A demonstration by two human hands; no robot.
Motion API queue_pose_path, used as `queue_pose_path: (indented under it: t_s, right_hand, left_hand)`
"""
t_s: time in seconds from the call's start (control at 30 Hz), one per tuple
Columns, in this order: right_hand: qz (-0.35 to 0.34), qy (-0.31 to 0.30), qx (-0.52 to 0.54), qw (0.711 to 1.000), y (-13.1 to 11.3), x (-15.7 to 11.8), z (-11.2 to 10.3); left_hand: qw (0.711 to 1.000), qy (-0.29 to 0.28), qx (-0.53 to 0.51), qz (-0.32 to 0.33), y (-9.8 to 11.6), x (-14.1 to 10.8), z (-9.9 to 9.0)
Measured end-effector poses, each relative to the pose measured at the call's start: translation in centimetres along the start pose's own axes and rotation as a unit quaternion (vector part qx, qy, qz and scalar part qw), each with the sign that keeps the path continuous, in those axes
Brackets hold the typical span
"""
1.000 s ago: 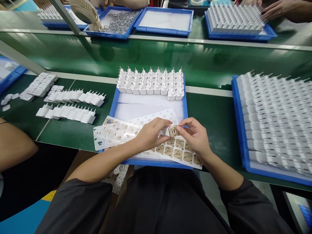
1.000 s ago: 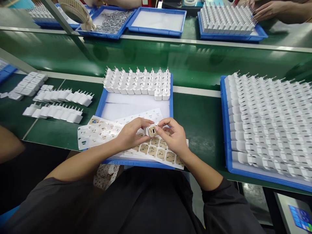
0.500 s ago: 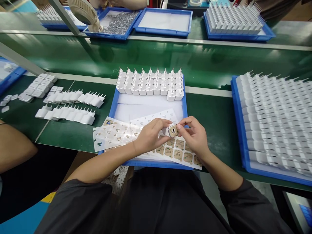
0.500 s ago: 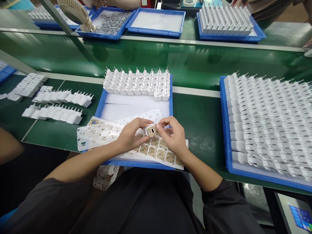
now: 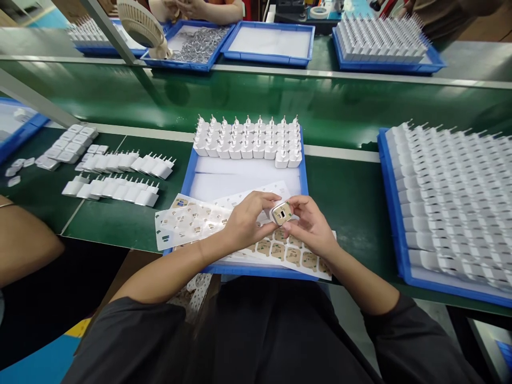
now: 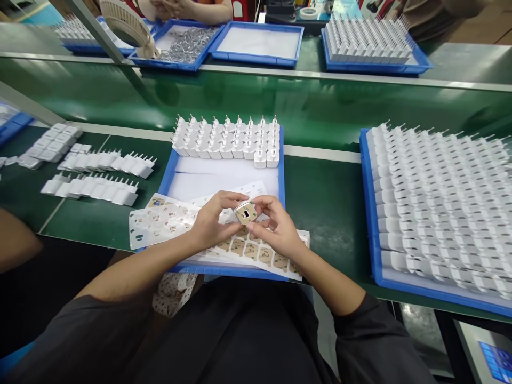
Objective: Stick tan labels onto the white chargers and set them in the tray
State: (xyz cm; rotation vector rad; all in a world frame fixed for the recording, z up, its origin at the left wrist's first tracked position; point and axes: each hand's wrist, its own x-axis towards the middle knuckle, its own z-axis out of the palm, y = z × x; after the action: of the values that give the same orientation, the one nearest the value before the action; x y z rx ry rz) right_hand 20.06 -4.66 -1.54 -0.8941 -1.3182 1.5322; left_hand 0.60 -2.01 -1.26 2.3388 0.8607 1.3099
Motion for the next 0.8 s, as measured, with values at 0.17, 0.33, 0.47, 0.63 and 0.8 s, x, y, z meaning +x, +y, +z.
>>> queue_pose_path:
  t_s: [0.17,0.33,0.47,0.63,0.8]
  right_hand:
    - [0.006,-0.013,0.003,1.000,0.1,-0.1,0.1]
    - [-0.010,0.024,-0.037,0.999,0.5,-0.4,0.4]
    - [-0.024,0.007,0.000,1.000,0.8,-0.4,0.2]
    - [-0.023,0.031,-0.073,0.997,0.9,-0.6,0.6]
    - [-0.027,0.072,-0.066,0.995,0.9,-0.9,1.4]
  left_hand:
    - [1.000,-0.004,0.002,0.008,0.0,-0.1,0.2]
    - [1.000,-0.008,0.006,0.027,0.0,-0.4,0.4]
    - [1.000,0.005,-0.001,-0.004,0.0,-0.4,0.4]
    - [0.999,0.010,0.025,0.030,-0.4,-0.8,1.0]
    - [0.992,0.031,0.071,0.101,-0.3,-1.1,1.9]
